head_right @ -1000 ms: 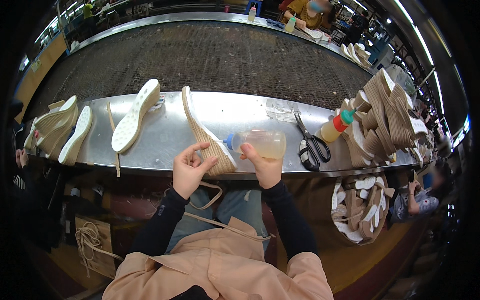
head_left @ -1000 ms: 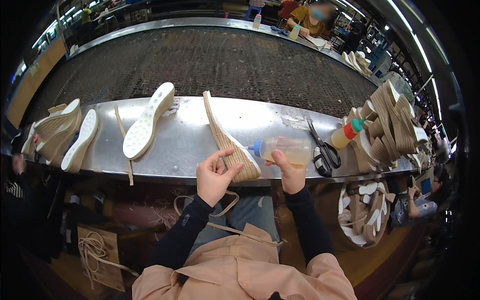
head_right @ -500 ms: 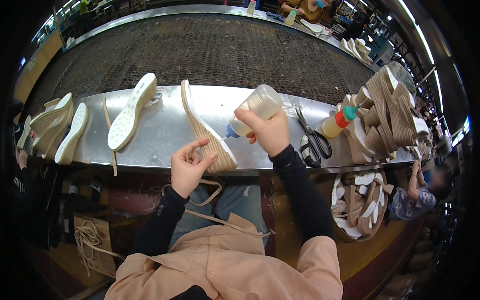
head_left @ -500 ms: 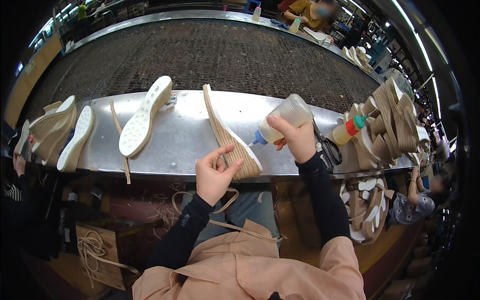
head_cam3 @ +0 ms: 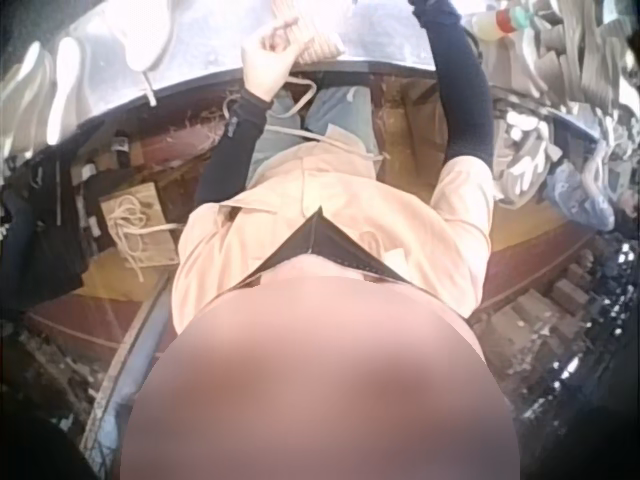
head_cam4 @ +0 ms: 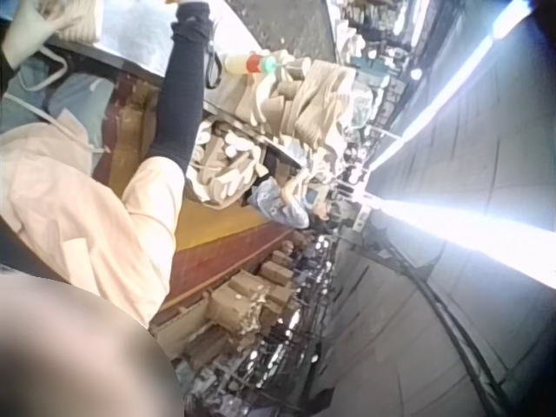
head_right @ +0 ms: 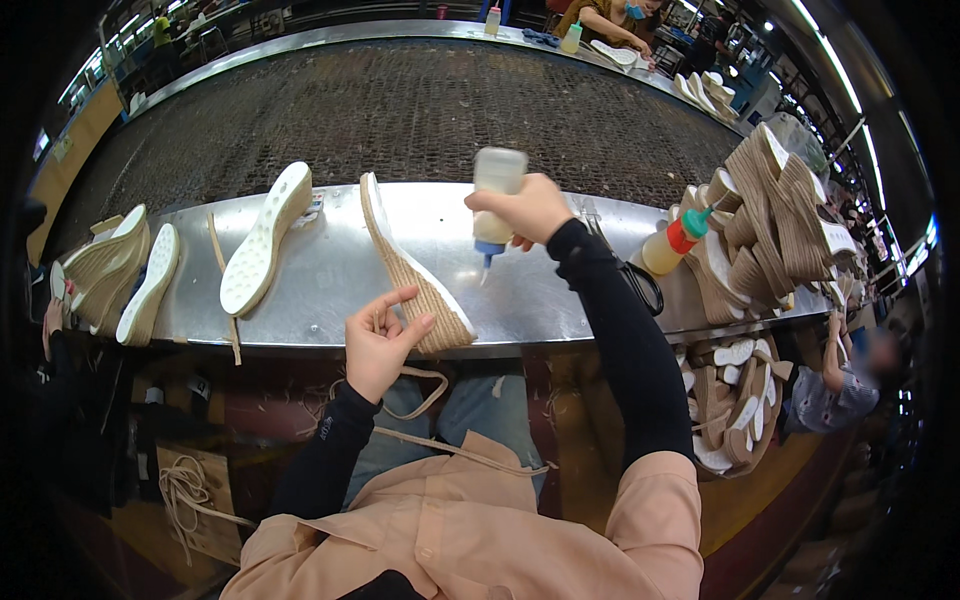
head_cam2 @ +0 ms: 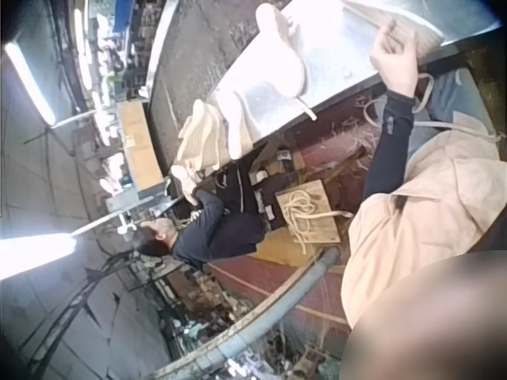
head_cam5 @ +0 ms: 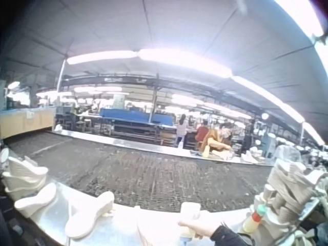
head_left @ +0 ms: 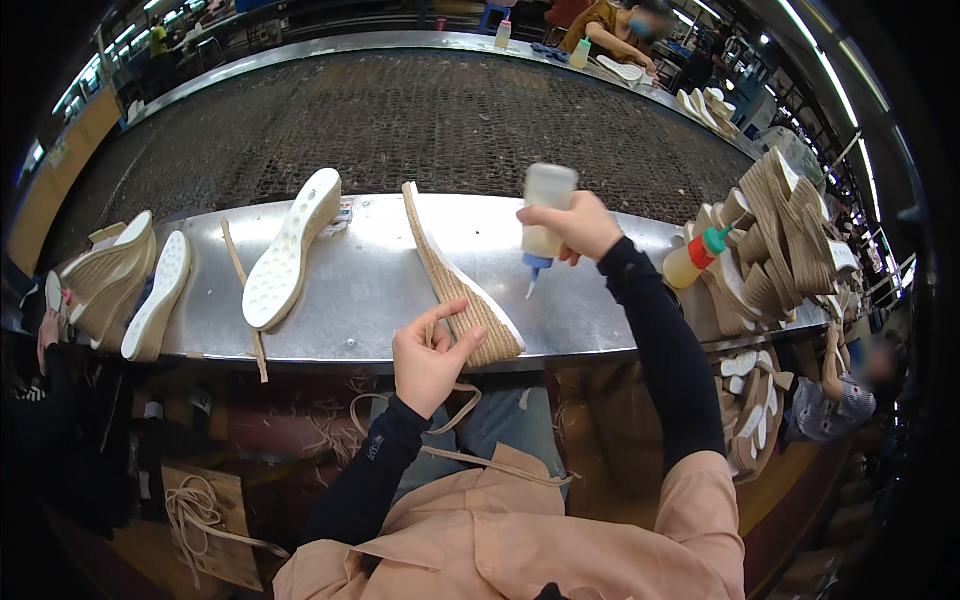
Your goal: The person applies glue to the edge of a shoe sole and wraps a thick rope around it, pressing the rope into place. They trim excess rope with scissors, then repeat the gluing and wrapping process on another sole. The finished sole is placed on a stack of completed units.
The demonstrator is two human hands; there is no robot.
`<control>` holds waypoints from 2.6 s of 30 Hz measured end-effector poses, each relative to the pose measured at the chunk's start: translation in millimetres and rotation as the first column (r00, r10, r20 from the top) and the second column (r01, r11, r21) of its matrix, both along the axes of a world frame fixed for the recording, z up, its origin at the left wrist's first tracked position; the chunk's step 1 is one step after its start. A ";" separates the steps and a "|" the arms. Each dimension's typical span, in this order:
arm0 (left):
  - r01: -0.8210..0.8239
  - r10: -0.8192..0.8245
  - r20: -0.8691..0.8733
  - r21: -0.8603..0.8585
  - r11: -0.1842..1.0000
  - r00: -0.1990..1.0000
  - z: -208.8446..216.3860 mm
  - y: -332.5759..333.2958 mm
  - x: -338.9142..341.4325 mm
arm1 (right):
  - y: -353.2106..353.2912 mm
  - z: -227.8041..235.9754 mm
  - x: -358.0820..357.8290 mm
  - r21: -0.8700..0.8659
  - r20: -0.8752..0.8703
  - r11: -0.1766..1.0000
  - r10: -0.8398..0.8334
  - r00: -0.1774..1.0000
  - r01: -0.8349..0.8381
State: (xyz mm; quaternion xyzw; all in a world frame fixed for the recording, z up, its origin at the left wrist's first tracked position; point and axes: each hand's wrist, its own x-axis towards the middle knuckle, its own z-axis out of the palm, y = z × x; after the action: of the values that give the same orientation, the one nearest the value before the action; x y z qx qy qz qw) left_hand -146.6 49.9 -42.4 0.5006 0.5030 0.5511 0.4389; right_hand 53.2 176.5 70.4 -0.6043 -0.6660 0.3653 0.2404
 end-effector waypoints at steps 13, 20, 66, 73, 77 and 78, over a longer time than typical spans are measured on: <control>0.239 -0.284 0.552 0.155 0.959 0.784 31.3 -45.8 0.7 | -120.7 -4.4 73.7 0.098 -0.980 0.970 0.056 0.190 0.221; 0.557 -0.537 0.308 0.026 0.830 0.785 69.7 -61.9 14.0 | -153.0 -9.9 50.2 0.134 -0.945 0.979 0.079 0.319 0.155; 0.658 -0.526 0.606 0.005 0.753 0.597 79.1 -90.8 20.3 | -199.2 24.7 6.0 0.236 -0.905 0.875 0.040 0.423 0.423; 0.677 -0.536 0.619 0.009 0.736 0.574 79.9 -91.8 21.1 | -199.4 21.9 4.7 0.256 -0.882 0.869 0.031 0.471 0.422; 0.681 -0.541 0.608 0.001 0.733 0.581 80.5 -92.1 21.1 | -200.4 20.3 6.3 0.335 -0.801 0.865 0.053 0.597 0.373; 0.684 -0.546 0.607 0.007 0.730 0.577 80.5 -92.1 21.2 | -201.2 20.1 7.1 0.341 -0.764 0.870 0.037 0.644 0.355</control>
State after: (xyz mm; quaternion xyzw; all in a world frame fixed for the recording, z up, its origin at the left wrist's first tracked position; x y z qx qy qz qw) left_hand -125.5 -42.3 38.1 0.4012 0.2001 0.4240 0.7869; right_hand 60.3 -24.7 90.5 -0.3817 -0.5156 0.3883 0.6616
